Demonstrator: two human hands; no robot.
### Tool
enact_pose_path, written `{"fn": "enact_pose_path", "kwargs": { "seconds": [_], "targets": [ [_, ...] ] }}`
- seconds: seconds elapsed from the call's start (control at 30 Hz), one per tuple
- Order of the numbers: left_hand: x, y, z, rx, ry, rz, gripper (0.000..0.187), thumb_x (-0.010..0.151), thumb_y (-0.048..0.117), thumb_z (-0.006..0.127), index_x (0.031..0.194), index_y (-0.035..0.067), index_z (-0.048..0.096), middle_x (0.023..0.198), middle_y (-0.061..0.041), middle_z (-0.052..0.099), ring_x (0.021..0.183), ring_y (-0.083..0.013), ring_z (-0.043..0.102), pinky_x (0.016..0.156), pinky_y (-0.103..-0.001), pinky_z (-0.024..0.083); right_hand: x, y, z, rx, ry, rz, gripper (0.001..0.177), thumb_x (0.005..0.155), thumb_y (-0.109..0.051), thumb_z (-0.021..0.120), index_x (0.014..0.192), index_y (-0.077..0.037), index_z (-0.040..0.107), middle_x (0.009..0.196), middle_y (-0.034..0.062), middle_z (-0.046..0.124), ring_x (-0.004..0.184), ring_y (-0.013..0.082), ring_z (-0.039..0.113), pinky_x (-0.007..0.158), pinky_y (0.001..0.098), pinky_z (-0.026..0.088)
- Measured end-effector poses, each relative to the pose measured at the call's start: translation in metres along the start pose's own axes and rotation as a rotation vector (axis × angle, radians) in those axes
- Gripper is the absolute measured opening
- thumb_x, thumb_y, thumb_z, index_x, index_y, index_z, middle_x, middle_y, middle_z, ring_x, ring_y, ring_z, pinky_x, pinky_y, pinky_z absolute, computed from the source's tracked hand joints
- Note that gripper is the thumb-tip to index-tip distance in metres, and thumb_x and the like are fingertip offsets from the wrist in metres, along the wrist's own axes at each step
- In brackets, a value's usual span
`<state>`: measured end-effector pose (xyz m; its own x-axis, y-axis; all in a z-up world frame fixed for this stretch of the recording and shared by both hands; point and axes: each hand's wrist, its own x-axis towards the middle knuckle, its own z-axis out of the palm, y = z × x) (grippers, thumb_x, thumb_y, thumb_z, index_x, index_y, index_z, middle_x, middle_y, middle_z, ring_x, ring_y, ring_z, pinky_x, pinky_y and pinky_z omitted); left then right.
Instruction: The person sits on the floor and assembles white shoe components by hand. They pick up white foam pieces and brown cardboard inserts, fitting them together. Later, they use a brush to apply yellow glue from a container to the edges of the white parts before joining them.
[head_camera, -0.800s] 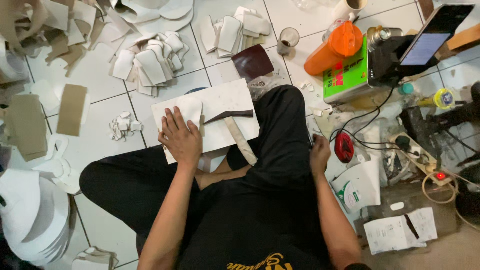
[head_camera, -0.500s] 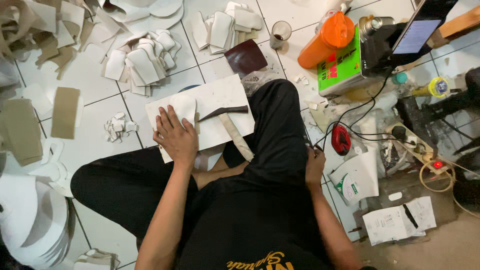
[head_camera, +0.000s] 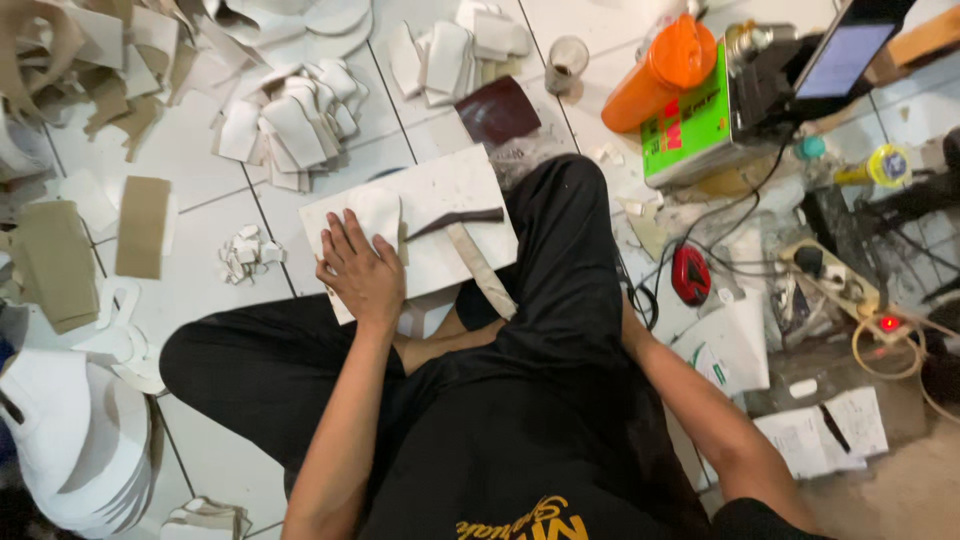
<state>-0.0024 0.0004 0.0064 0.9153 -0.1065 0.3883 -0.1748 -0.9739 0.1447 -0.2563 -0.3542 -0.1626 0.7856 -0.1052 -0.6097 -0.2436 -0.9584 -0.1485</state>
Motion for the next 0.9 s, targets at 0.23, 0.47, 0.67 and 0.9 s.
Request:
{"fn": "enact_pose_path", "kwargs": {
  "seconds": [0.23,0.47,0.67,0.9],
  "targets": [
    [-0.001,-0.002,0.000,-0.035,0.002,-0.052,0.053,0.088,0.029,0.047,0.136,0.007,0.049,0.138,-0.017,0.048,0.122,-0.0328,0.048,0.090,-0.045,0.032,-0.046,-0.030,-0.055,0.372,-0.122,0.043,0.044,0.099,-0.021,0.043,0.140,-0.005,0.046,0.145,0.0177,0.042,0.139,0.0337,0.028,0.118,0.0348,0.016],
    [0.000,0.001,-0.004,-0.021,0.006,-0.046,0.052,0.089,0.027,0.048,0.136,0.007,0.049,0.137,-0.017,0.048,0.121,-0.0337,0.049,0.088,-0.045,0.034,0.011,0.032,-0.024,0.244,0.275,-0.139,0.046,0.079,-0.052,0.054,0.099,-0.014,0.070,0.101,0.0122,0.068,0.103,0.0284,0.058,0.102,0.0379,0.032],
    [0.006,-0.001,0.001,0.005,0.033,-0.005,0.052,0.088,0.028,0.048,0.136,0.008,0.050,0.137,-0.016,0.049,0.121,-0.0320,0.049,0.088,-0.044,0.032,-0.005,-0.024,-0.068,0.973,0.216,0.339,0.077,0.080,-0.047,0.060,0.133,0.003,0.038,0.133,0.0302,0.040,0.127,0.0436,0.037,0.104,0.0511,0.031],
    [0.001,0.000,0.002,0.009,0.022,-0.017,0.052,0.088,0.028,0.048,0.136,0.008,0.050,0.138,-0.015,0.048,0.122,-0.0315,0.048,0.089,-0.044,0.032,0.030,0.021,-0.112,0.480,0.498,0.291,0.029,0.086,-0.022,0.063,0.107,-0.004,0.069,0.104,0.0238,0.066,0.100,0.0469,0.060,0.087,0.0538,0.048]
  ]
}}
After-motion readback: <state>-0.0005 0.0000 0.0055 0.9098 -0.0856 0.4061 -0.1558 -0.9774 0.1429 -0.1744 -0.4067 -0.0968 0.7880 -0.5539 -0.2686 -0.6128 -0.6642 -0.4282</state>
